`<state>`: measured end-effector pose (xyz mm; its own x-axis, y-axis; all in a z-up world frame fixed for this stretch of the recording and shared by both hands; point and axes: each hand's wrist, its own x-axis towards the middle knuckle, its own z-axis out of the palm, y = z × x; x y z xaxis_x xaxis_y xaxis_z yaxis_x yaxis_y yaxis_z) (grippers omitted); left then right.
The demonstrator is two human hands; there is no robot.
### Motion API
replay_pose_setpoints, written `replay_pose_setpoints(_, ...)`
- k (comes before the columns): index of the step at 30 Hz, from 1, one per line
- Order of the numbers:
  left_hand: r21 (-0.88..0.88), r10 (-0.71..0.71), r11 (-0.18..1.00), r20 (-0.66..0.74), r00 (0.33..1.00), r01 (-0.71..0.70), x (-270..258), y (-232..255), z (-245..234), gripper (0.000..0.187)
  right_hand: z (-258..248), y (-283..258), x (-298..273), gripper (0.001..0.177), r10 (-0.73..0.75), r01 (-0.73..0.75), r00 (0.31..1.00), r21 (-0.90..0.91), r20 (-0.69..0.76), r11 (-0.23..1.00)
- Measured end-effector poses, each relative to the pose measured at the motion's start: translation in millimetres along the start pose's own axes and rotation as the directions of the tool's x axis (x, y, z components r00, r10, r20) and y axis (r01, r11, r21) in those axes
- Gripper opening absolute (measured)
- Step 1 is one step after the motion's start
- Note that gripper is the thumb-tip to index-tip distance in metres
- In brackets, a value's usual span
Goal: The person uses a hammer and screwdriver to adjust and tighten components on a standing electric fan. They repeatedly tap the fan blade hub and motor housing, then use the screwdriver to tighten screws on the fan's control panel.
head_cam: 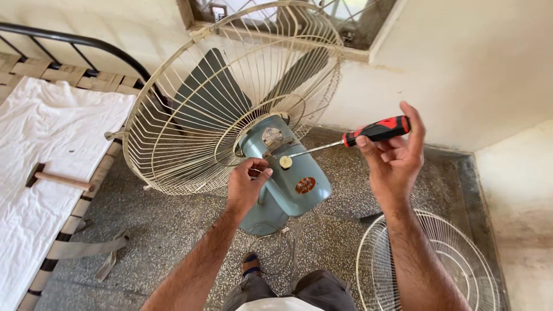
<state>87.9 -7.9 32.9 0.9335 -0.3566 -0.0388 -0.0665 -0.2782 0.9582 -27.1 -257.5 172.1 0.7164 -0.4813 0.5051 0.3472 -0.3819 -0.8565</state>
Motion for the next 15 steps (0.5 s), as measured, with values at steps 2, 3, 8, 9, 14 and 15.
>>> replay_pose_setpoints(2, -0.007, -0.007, 1.0, -0.031, 0.999, 0.007, 7, 0, 3, 0.02, 9, 7, 10, 0.078, -0.028, 0.025, 0.995, 0.039, 0.093, 0.999)
replay_pose_setpoints(3, -0.009, -0.019, 1.0, -0.055, 0.998, 0.018, 7, -1, 6, 0.022, 14, 11, 17, 0.079, -0.02, 0.01, 0.993, 0.082, 0.12, 0.997)
replay_pose_setpoints(8, -0.027, -0.074, 0.997, -0.198, 0.977, 0.07, 2, 3, 17, 0.027, 28, 28, 49, 0.077, -0.062, 0.012, 0.944, 0.152, 0.325, 0.988)
replay_pose_setpoints(9, -0.023, -0.073, 0.997, -0.226, 0.971, 0.07, 0, 6, 20, 0.028, 30, 30, 54, 0.077, -0.079, 0.025, 0.927, 0.148, 0.367, 0.989)
replay_pose_setpoints(14, 0.038, -0.093, 0.993, -0.33, 0.94, 0.112, -9, 19, 33, 0.032, 41, 35, 78, 0.075, -0.21, 0.14, 0.832, 0.172, 0.514, 0.975)
replay_pose_setpoints(15, 0.036, -0.106, 0.991, -0.337, 0.935, 0.125, -11, 20, 36, 0.033, 42, 34, 81, 0.075, -0.218, 0.151, 0.81, 0.165, 0.544, 0.975)
